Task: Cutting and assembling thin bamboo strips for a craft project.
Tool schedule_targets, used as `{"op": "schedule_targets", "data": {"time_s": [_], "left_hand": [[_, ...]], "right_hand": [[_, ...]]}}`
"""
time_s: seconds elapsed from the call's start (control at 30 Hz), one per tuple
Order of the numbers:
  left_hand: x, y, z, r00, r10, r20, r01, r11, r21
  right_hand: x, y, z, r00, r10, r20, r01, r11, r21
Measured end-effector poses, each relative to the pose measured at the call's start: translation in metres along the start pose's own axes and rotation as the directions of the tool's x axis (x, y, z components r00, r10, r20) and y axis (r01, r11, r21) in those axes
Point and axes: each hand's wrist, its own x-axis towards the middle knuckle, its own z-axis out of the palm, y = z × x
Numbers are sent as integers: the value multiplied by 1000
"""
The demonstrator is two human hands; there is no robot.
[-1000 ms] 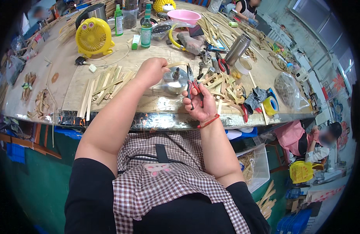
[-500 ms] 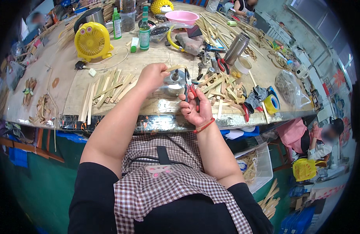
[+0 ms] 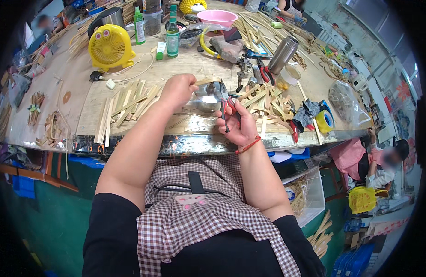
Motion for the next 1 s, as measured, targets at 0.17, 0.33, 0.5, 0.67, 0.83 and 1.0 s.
{"op": "schedule_targets", "data": {"time_s": [0.17, 0.33, 0.5, 0.67, 0.83, 1.0], "left_hand": [[-26, 5, -13, 999, 12, -45, -11, 1000, 15], [-64, -2, -19, 991, -135, -1, 127, 934, -335], [-98, 2, -5, 996, 65, -66, -71, 994, -83], [-117, 10, 19, 971, 216, -99, -201, 969, 146], [-123, 7, 39, 963, 245, -114, -217, 951, 218], [-124, 11, 40, 967, 220, -127, -176, 941, 290]], "right_hand": [[-24, -3, 43, 838, -436, -329, 90, 704, -704], [-52, -16, 20, 736, -628, -254, 196, 556, -808], [-53, -8, -35, 620, -746, -245, 145, 416, -898], [-56, 3, -38, 558, -812, -172, 136, 293, -946], [-54, 3, -41, 583, -805, -110, 167, 252, -953], [-58, 6, -43, 577, -811, -99, 149, 224, -963]]}}
